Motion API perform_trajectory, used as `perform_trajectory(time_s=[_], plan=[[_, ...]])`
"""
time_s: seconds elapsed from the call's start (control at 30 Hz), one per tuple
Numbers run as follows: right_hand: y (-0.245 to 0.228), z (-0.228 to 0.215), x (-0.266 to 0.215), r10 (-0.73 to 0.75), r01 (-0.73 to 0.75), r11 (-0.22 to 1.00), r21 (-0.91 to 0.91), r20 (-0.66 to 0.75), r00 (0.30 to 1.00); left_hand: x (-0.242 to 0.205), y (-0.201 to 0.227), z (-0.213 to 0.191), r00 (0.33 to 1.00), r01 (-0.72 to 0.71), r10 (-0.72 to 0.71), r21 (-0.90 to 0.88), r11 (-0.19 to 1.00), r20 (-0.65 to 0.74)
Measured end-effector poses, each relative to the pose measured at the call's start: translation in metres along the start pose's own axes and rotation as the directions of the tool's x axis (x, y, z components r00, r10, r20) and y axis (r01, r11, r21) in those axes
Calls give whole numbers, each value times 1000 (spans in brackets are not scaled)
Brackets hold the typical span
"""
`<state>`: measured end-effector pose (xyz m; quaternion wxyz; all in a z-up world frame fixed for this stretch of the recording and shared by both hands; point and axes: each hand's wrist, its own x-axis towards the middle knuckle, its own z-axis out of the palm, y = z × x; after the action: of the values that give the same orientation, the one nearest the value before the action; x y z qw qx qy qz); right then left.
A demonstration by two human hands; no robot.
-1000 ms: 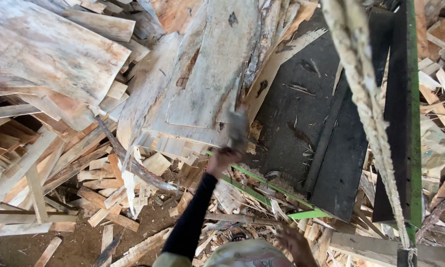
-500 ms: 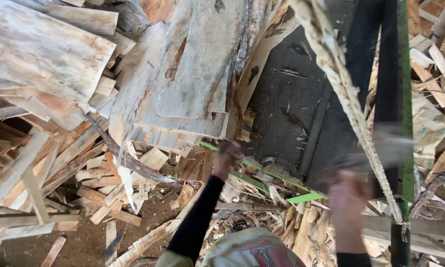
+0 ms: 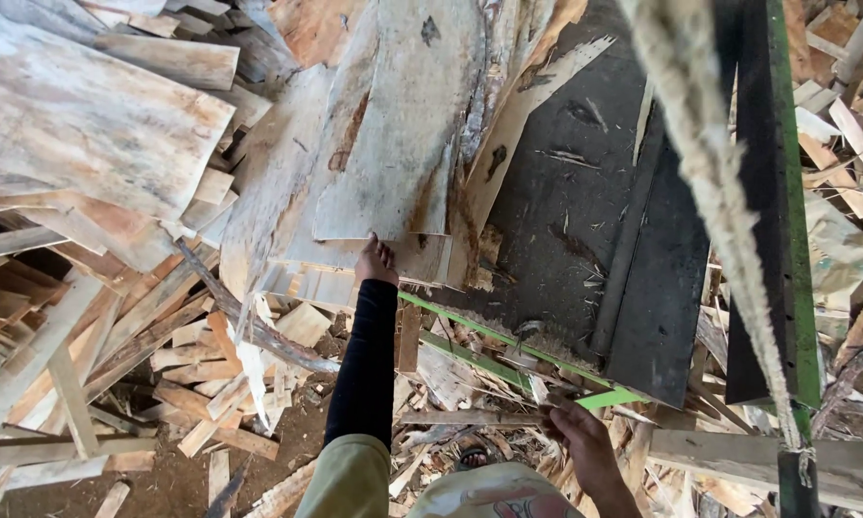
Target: Feeding large sheets of wood veneer or bark into a mechanical shearing machine to cut them to size.
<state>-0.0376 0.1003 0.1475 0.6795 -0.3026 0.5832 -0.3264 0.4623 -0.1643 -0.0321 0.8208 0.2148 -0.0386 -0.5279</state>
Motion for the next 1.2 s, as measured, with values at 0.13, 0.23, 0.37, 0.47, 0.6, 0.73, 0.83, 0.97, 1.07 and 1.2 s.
perform_trajectory(time_s=[0.13, 0.23, 0.37, 0.47, 0.6, 0.73, 0.83, 0.97, 1.07, 1.2], plan=[[15, -12, 13, 52, -53, 998, 39, 20, 998, 4, 18, 40, 996, -55, 59, -68, 996, 60], [14, -12, 18, 64, -62, 996, 67, -15, 998, -40, 55, 160, 972, 45, -23, 89, 995, -233], [19, -11, 32, 52, -52, 998, 35, -11, 999, -22, 56, 176, 961, 31, 37, 236, 971, -276], [-2, 2, 31, 8, -9, 1000, 3, 23, 1000, -50, 58, 201, 946, -48, 157, 356, 933, -282], [-43, 25, 32, -57, 54, 997, 49, 74, 996, -174, 52, 236, 963, -98, 200, 459, 883, -180], [-59, 52, 65, -189, 185, 982, 37, 132, 973, -346, 40, 270, 951, -244, 296, 796, 554, 85], [-112, 101, 18, -222, 146, 798, -584, -60, 973, -398, -41, 114, 984, -171, 119, 512, 842, 134], [-133, 135, -35, -366, 507, 681, -529, 354, 861, -444, -23, 162, 870, -459, 134, 879, -132, 475], [-166, 158, -89, -210, 534, 738, -412, 611, 763, -440, -46, 158, 844, -516, 87, 845, -144, 530], [-165, 127, -109, -196, 419, 702, -576, 410, 891, -423, -86, 165, 745, -663, -44, 732, -158, 666]])
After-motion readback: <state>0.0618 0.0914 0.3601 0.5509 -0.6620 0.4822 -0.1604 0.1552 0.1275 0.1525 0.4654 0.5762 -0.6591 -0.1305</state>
